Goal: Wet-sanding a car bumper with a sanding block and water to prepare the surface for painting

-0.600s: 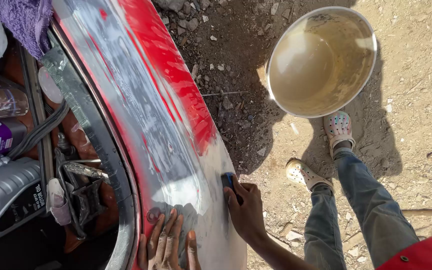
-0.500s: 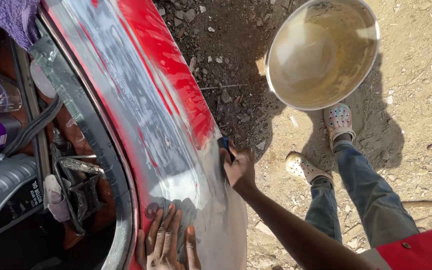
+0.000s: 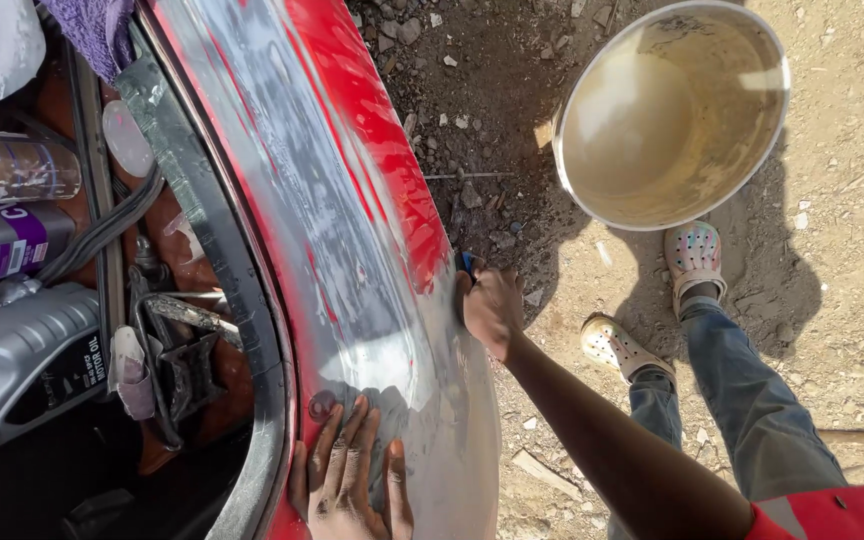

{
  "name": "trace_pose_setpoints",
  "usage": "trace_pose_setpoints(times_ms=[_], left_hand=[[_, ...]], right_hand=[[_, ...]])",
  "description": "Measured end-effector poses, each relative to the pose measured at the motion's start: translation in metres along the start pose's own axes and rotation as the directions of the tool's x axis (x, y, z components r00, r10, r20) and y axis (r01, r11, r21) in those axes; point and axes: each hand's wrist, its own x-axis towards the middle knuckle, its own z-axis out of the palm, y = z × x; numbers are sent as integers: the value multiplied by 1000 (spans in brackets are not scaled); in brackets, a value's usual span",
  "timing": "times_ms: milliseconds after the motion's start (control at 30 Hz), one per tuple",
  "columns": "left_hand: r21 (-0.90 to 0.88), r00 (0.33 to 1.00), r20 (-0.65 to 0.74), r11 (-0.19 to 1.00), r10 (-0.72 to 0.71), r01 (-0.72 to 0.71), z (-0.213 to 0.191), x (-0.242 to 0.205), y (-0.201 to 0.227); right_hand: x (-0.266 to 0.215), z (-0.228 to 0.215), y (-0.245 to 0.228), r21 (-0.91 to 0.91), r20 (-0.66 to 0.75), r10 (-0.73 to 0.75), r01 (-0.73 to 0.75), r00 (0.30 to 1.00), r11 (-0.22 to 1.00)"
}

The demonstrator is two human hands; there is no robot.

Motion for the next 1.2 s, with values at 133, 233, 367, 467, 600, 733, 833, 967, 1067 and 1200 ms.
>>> trace_pose_setpoints(times_ms=[133, 233, 367, 467, 600, 733, 833, 967, 1067, 1200], left_hand=[[58, 1000, -7, 998, 22, -22, 18, -9, -19], [52, 1000, 22, 999, -2, 1, 16, -6, -18], [37, 999, 22, 999, 25, -26, 6, -4, -9], [84, 999, 12, 996, 40, -41, 14, -5, -20], [63, 1000, 18, 998, -15, 14, 21, -10, -20], [56, 999, 11, 998, 38, -39, 11, -5, -14], [39, 999, 7, 998, 48, -48, 8, -3, -11], [94, 1000, 17, 995, 23, -25, 20, -12, -24], [89, 1000, 13, 996, -3, 2, 21, -9, -21], [19, 1000, 10, 1000, 2, -2, 5, 0, -3]], right_hand=[[-89, -20, 29, -4, 29, -186, 186, 982, 982], [-95, -27, 17, 45, 96, 0, -4, 995, 999], [-4, 2, 21, 20, 5, -63, 63, 998, 998], [-31, -6, 24, 16, -17, -184, 184, 983, 983], [-127, -39, 20, 44, 122, -43, 38, 992, 998], [-27, -4, 23, 27, -3, -117, 117, 993, 993], [-20, -10, 13, -65, 2, -115, 115, 993, 991], [-116, -20, 51, -10, 16, -278, 278, 961, 961], [-92, -19, 44, 25, 33, -251, 250, 968, 968], [9, 3, 13, 132, -27, -59, 62, 998, 989]])
